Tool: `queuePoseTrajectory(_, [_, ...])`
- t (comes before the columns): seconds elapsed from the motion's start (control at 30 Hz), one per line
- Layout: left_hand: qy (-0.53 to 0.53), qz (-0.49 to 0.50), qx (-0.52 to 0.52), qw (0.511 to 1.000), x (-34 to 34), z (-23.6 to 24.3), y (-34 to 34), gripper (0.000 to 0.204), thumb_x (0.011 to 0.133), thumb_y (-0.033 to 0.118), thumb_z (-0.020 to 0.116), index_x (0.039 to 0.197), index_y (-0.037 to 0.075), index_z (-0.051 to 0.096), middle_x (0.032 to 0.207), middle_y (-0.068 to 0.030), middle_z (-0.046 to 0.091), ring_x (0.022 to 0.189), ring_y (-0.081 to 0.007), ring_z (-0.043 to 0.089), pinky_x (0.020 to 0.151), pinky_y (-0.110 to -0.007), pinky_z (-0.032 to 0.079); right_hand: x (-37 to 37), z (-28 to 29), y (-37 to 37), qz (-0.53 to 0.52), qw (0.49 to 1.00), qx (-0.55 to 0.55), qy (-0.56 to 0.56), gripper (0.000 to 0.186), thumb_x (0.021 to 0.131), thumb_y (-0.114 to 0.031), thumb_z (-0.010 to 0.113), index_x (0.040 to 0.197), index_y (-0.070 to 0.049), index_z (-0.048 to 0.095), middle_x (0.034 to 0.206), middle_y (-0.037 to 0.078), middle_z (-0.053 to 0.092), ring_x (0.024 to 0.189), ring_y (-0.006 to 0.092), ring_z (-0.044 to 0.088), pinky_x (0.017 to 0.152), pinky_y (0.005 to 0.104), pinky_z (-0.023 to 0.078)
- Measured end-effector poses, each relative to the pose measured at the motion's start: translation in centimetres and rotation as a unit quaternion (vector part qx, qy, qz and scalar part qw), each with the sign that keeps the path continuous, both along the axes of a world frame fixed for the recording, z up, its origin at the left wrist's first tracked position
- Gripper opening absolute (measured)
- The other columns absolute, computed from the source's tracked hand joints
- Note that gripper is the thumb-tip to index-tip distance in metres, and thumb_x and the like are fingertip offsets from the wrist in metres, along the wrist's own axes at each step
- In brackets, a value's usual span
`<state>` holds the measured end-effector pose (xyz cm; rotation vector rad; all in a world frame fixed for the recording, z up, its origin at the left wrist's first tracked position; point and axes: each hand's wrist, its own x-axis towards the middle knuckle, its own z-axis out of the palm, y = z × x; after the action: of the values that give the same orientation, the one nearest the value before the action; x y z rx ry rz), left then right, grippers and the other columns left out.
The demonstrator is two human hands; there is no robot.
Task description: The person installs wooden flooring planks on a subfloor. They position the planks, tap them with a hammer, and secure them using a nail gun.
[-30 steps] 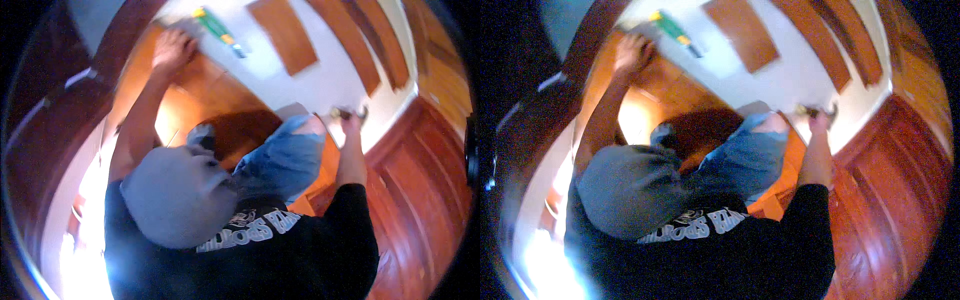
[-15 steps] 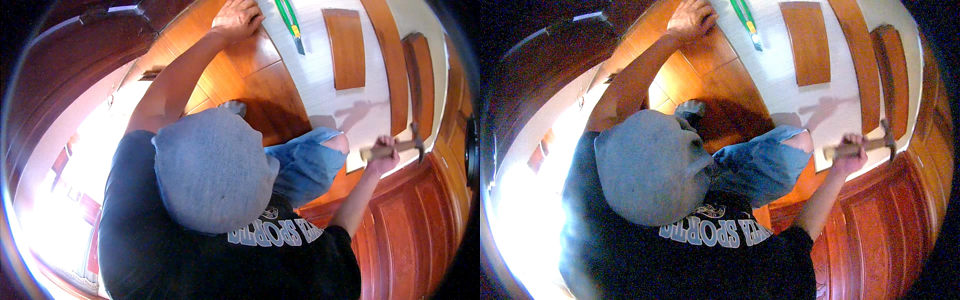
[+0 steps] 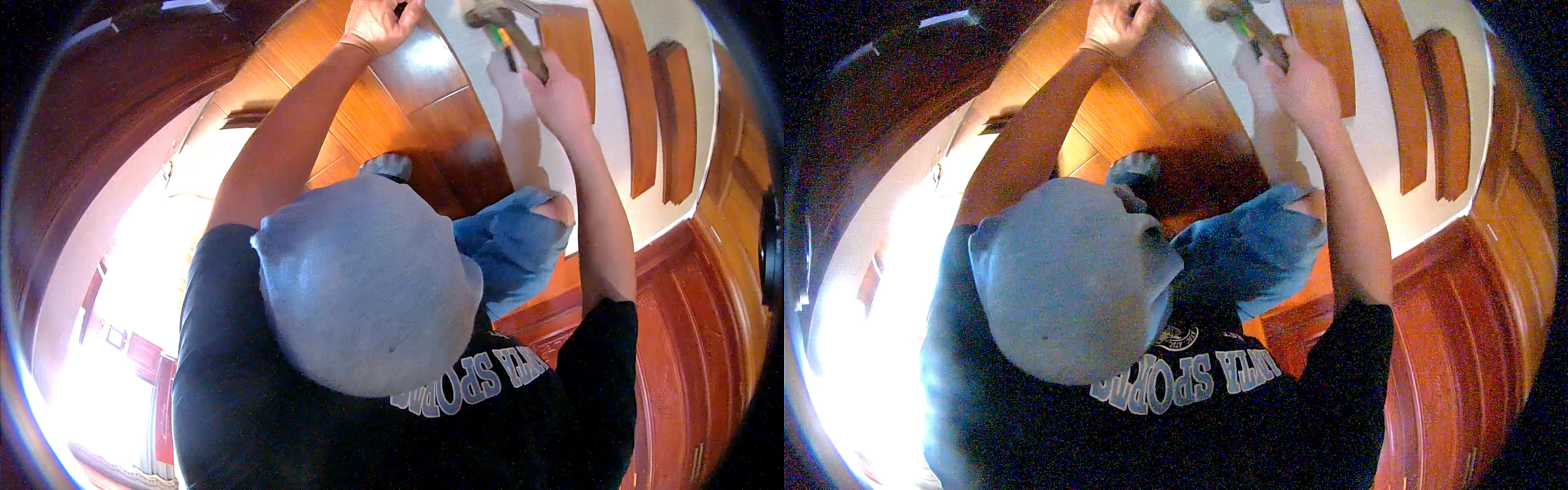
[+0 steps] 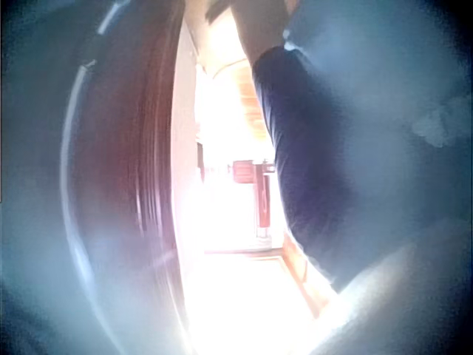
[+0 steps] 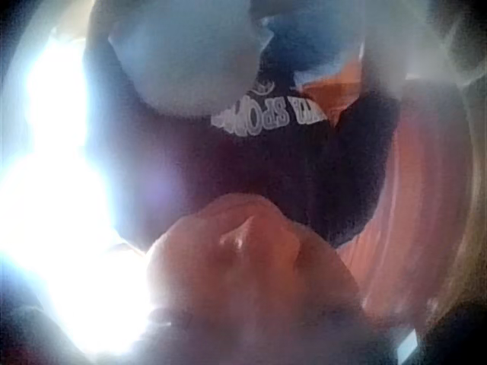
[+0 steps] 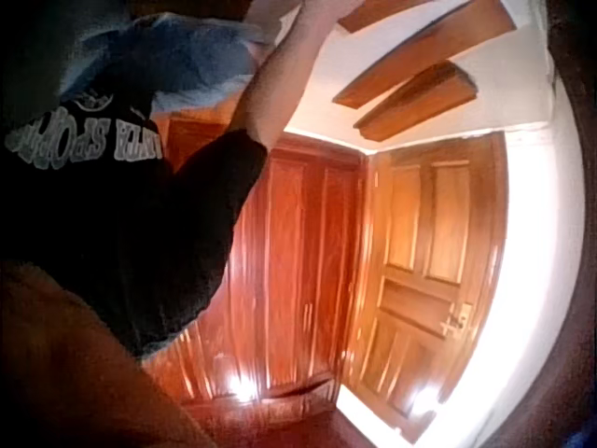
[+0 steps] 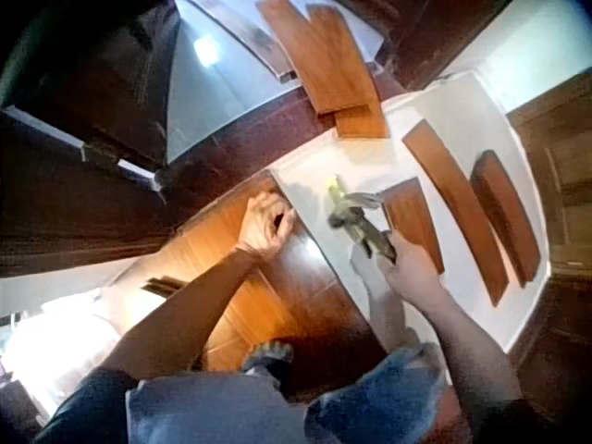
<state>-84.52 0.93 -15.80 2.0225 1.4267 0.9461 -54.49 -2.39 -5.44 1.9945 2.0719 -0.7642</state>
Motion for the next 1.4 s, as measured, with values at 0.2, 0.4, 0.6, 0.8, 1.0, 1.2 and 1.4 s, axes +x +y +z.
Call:
queuePoseTrajectory(0.2, [0.011,-0.044,0.006,0.999,-0.2,-1.0,0.1,0.02,0.094,0.02,0.065,0.079,0.007,0.065,0.084,-0.0106,0.062,0.09,-0.0333,0.058,0.085,-0.048,0.043,3.9,-3.0,1.4,-0.057,0.996,0.076,0.0,0.051,0.097,-0.034,0.066,0.141,-0.011,0.058,0.095,0.018,0.073,0.08,0.0318,0.071,0.075,0.0411,0.057])
queuePoseTrajectory(0.4, [-0.011,-0.051,0.013,0.999,-0.9,-1.4,0.2,0.018,0.093,0.019,0.066,0.08,0.006,0.065,0.085,-0.011,0.063,0.09,-0.0328,0.058,0.087,-0.047,0.043,0.6,-5.1,2.1,-0.177,0.952,-0.124,0.216,0.052,0.098,-0.029,0.067,0.145,-0.011,0.055,0.076,0.003,0.062,0.058,0.0103,0.057,0.054,0.0278,0.048])
queuePoseTrajectory(0.6, [-0.021,-0.054,0.013,0.998,-1.3,-1.3,-0.1,0.015,0.092,0.018,0.066,0.084,0.006,0.068,0.089,-0.011,0.065,0.092,-0.0329,0.059,0.088,-0.046,0.043,-0.4,-3.8,0.3,-0.121,0.962,-0.166,0.179,0.057,0.097,-0.031,0.071,0.146,-0.009,0.053,0.072,0.0,0.055,0.053,0.0091,0.052,0.05,0.0272,0.045])
queuePoseTrajectory(0.8, [-0.008,-0.053,0.024,0.998,-1.3,-0.7,0.0,0.014,0.093,0.017,0.065,0.087,0.005,0.069,0.088,-0.0113,0.066,0.092,-0.0337,0.061,0.089,-0.047,0.043,2.2,-4.4,0.0,-0.153,0.957,-0.154,0.195,0.056,0.096,-0.032,0.073,0.144,-0.009,0.056,0.077,0.002,0.06,0.057,0.0104,0.055,0.052,0.0284,0.047])
queuePoseTrajectory(1.0, [-0.007,-0.051,0.026,0.998,-0.7,-0.7,0.5,0.017,0.093,0.017,0.065,0.081,0.006,0.067,0.086,-0.0117,0.066,0.089,-0.0344,0.061,0.087,-0.047,0.044,4.2,-4.5,-3.2,-0.119,0.963,-0.139,0.196,0.054,0.094,-0.035,0.074,0.139,-0.008,0.06,0.095,0.01,0.073,0.079,0.0196,0.07,0.078,0.0359,0.058])
queuePoseTrajectory(1.2, [0.014,-0.053,0.007,0.998,-0.3,-0.2,0.3,0.018,0.092,0.017,0.064,0.078,0.006,0.067,0.083,-0.0113,0.066,0.086,-0.0343,0.06,0.085,-0.047,0.044,5.4,-3.4,-3.3,-0.134,0.961,-0.19,0.147,0.058,0.094,-0.035,0.075,0.142,-0.008,0.056,0.1,0.011,0.075,0.089,0.0231,0.074,0.085,0.0384,0.058])
queuePoseTrajectory(1.4, [0.016,-0.063,0.009,0.998,0.1,-0.3,0.5,0.019,0.092,0.017,0.065,0.076,0.006,0.065,0.081,-0.011,0.065,0.084,-0.0347,0.059,0.084,-0.047,0.044,4.9,-4.6,-4.9,-0.131,0.958,-0.167,0.192,0.051,0.095,-0.034,0.072,0.138,-0.011,0.058,0.1,0.014,0.074,0.089,0.0262,0.074,0.084,0.041,0.058])
